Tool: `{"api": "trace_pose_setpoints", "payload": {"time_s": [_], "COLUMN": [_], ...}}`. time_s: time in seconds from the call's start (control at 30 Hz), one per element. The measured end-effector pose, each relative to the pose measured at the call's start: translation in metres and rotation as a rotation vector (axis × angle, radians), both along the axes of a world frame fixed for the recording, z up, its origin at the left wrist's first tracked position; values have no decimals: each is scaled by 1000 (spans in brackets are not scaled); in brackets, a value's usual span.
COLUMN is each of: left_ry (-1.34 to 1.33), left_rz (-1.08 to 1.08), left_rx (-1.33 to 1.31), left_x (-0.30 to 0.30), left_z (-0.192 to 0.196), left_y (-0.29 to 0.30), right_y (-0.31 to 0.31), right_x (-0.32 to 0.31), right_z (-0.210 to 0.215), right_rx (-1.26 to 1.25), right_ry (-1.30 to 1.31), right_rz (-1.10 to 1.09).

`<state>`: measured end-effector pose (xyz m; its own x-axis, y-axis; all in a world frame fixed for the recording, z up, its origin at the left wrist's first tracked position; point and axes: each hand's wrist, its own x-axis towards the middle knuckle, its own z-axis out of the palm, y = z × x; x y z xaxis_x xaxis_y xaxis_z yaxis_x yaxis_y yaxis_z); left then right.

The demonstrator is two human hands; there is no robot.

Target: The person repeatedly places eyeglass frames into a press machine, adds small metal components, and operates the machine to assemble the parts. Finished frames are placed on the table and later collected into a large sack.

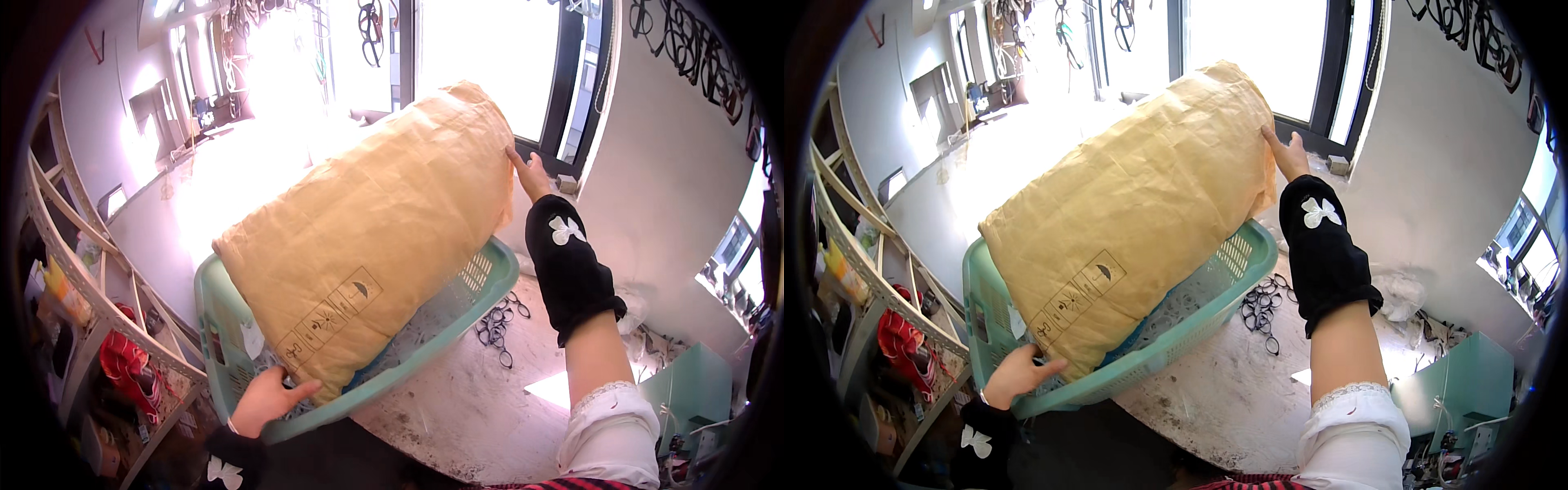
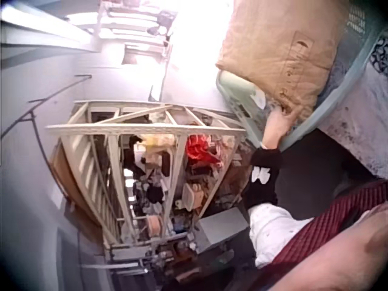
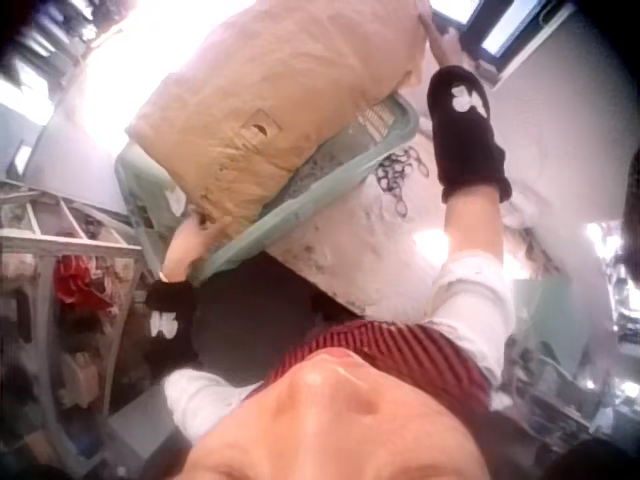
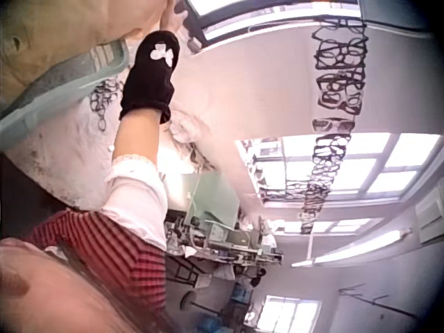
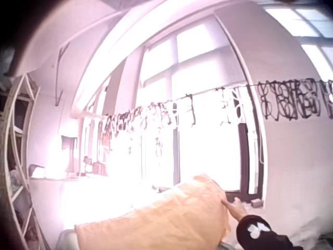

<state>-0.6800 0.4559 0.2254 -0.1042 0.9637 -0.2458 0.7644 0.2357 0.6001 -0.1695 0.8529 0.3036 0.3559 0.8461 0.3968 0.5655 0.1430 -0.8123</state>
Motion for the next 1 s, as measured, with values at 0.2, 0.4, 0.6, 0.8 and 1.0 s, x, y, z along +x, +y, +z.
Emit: {"api": "trace_pose_setpoints", "payload": {"time_s": [0.2,0.4,0.6,0.8,1.0], "left_ry": [61,-358,-922,-926,-119], "left_rz": [-23,54,242,232,-471], "left_rx": [-60,109,258,514,1227], "left_x": [-5,-1,-7,-58,-27], "left_z": [-23,-37,-39,2,68], "left_y": [18,14,19,9,-11], "right_y": [43,17,-40,-168,-284], "right_x": [-39,-34,-123,-149,2], "right_z": [-25,30,212,285,302], "right_rx": [-2,396,827,685,714], "right_ry": [653,-329,-603,271,-163], "right_rz": [807,30,-141,165,-245]}}
